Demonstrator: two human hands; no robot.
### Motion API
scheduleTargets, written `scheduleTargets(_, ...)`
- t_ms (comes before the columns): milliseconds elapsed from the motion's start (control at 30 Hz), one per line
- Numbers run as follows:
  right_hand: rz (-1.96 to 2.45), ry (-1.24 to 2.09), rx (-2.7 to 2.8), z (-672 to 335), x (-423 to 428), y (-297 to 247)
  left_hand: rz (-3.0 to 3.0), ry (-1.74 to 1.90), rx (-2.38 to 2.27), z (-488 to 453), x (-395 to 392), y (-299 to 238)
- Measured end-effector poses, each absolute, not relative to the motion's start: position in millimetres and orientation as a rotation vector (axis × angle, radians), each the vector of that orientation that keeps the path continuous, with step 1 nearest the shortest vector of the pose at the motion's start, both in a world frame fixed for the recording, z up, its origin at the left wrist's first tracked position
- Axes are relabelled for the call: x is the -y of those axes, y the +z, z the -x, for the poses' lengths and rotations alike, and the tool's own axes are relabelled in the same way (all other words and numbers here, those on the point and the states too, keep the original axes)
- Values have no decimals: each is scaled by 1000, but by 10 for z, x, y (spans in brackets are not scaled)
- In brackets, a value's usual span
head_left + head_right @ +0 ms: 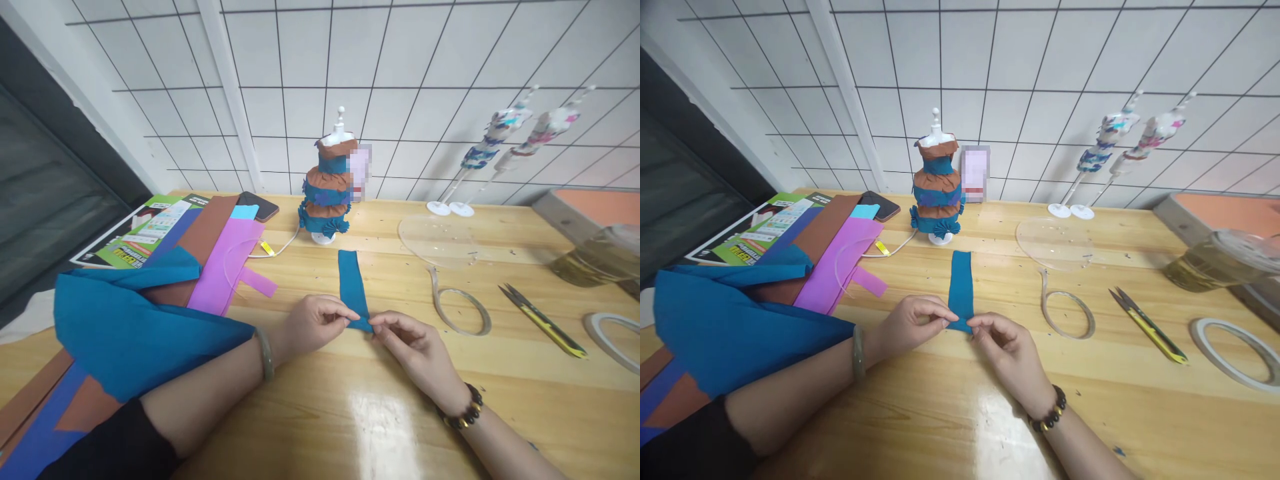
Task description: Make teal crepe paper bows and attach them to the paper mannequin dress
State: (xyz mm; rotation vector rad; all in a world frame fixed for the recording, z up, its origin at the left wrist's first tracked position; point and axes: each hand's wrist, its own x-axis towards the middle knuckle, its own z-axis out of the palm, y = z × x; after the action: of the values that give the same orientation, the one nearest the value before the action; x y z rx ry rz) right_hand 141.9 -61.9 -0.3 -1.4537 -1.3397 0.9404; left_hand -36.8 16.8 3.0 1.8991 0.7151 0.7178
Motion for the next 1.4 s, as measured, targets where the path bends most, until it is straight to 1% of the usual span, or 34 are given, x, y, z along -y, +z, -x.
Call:
scheduleTargets(333,1464,926,1401,-1427,628,33,-1903,629,-633,413,-178,70)
scheduleTargets(567,1436,859,1503,-1411,627,33,-1911,744,-692,380,-171,26)
scheduleTargets(867,1446,820,1508,-1392,611,-60,-1961,728,-716,378,-147,18)
scheduleTargets(1100,1383,790,1520,-1405,613,-40,-1974,801,-551,382,-164,43)
scheduleTargets(1400,1431,753,1507,-1386,614,-75,-1969,766,-595,360,-165,38)
